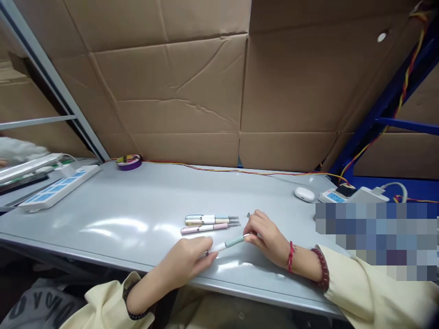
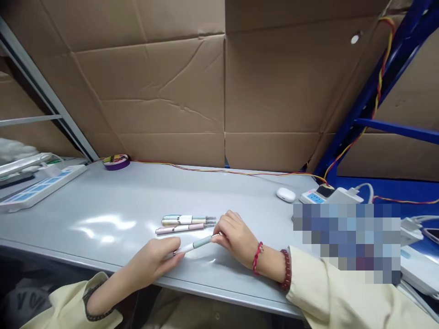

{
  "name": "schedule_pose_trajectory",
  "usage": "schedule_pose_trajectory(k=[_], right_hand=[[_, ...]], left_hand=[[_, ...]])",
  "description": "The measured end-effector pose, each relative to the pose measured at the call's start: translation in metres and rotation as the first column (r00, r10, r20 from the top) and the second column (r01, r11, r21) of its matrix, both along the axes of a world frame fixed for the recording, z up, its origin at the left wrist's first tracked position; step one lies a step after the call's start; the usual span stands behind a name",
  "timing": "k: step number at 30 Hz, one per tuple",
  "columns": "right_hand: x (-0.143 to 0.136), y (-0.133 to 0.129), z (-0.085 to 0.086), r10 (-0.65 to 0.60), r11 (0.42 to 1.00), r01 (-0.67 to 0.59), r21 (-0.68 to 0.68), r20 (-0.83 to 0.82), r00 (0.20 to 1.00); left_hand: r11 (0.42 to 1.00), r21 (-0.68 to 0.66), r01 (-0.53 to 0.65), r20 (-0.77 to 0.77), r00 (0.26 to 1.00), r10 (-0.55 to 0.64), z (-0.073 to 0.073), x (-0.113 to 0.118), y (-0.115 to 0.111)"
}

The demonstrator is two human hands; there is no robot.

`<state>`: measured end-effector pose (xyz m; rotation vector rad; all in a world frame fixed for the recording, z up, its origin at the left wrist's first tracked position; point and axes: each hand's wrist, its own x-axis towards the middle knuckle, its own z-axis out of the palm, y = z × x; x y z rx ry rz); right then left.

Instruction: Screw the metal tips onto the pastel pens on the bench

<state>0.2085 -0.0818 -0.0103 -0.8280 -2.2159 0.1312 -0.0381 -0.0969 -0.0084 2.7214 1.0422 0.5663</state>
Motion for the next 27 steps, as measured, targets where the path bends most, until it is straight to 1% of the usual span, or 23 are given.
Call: schedule_pose_trajectory(k=[2,3,5,8,11,17,19,22,24,27], right_hand=[[0.0,0.003,-0.001,-0.016,1.0,0.016,0.008,0.108,0.994],[0.0,0.003,-0.002,-0.015,1.0,0.015,0.0,0.151,0.988],[0.0,0.003,-0.001,-0.002,0.999,0.008,-0.032,0.185,0.983],[0.004,-0.001,0.001,0.036,0.995,-0.023,-0.094,0.139,0.99],[0.011,-0.006,0.001,0.044,0.991,-0.035,-0.128,0.068,0.997],[0.015,-0.004,-0.008,0.077,0.993,-0.078,-0.085,-0.021,0.997],[0.013,-0.001,-0.009,0.052,0.996,-0.052,-0.071,0.003,0.999],[0.011,0.001,-0.006,0.005,0.999,-0.001,-0.038,0.124,0.992],[0.011,0.0,-0.003,0.011,0.999,-0.003,-0.044,0.181,0.983],[0.012,-0.003,-0.001,0.047,0.995,-0.032,-0.098,0.154,0.987]], left_hand=[[0.995,-0.103,-0.011,-0.013,1.0,0.009,0.002,0.001,0.001],[0.991,-0.133,-0.013,-0.018,1.0,0.011,0.003,0.001,0.001],[0.987,-0.159,-0.01,-0.015,1.0,0.007,0.004,0.001,0.002],[0.983,-0.185,-0.02,0.013,1.0,0.022,0.005,0.001,0.003],[0.975,-0.222,-0.03,0.046,0.998,0.041,0.006,0.001,0.002],[0.969,-0.243,-0.031,0.038,0.998,0.041,0.007,0.001,0.002],[0.971,-0.236,-0.021,0.045,0.998,0.033,0.007,0.001,0.002],[0.977,-0.215,-0.003,0.037,0.999,0.011,0.006,0.001,0.003],[0.978,-0.208,-0.004,0.024,1.0,0.009,0.006,0.001,0.003],[0.978,-0.207,-0.01,0.025,1.0,0.016,0.006,0.001,0.003]])
